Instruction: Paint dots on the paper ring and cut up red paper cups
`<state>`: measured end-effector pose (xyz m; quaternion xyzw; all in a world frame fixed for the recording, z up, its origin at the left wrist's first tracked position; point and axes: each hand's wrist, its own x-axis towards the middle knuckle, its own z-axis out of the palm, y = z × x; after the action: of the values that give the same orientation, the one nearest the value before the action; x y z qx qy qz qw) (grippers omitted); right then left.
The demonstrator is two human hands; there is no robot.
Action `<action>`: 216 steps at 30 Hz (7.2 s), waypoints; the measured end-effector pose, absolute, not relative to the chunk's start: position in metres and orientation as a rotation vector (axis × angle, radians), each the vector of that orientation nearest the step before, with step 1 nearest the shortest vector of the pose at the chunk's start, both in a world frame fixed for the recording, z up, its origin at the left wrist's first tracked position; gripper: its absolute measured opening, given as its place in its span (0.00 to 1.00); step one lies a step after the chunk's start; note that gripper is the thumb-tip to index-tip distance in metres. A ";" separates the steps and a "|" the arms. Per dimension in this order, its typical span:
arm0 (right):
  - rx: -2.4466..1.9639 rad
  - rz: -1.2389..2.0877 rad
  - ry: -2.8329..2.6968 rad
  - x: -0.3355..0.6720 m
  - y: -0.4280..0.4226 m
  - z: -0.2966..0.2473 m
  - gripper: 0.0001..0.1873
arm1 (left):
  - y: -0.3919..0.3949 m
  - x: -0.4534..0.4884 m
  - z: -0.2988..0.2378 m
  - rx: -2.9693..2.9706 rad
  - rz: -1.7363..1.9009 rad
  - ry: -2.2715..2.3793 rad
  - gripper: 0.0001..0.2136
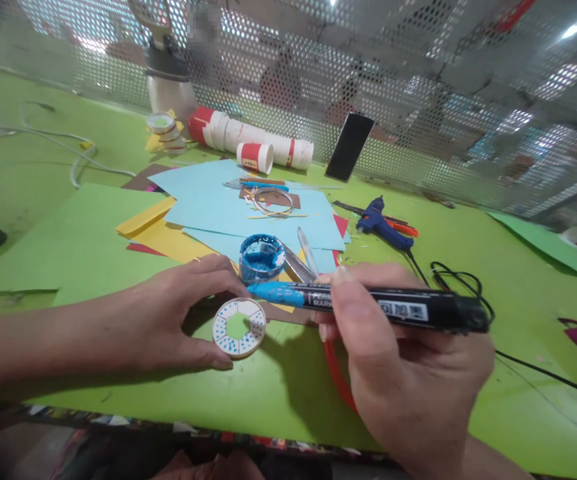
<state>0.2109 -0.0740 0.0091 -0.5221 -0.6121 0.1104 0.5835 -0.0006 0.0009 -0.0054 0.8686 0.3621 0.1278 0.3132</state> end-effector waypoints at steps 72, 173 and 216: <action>-1.126 1.122 -1.062 0.218 -0.029 0.046 0.15 | -0.002 -0.001 -0.003 2.302 0.340 0.945 0.18; -1.333 0.709 -1.551 0.204 -0.060 0.005 0.06 | 0.003 -0.003 -0.009 2.343 0.395 0.806 0.24; -1.295 0.347 -1.919 0.201 -0.063 0.009 0.02 | 0.002 -0.002 -0.008 2.383 0.372 0.822 0.24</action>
<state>0.2008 -0.0632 0.0092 -0.5093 -0.7550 0.1365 0.3898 -0.0020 0.0018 -0.0078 0.8943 0.3084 0.1395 0.2926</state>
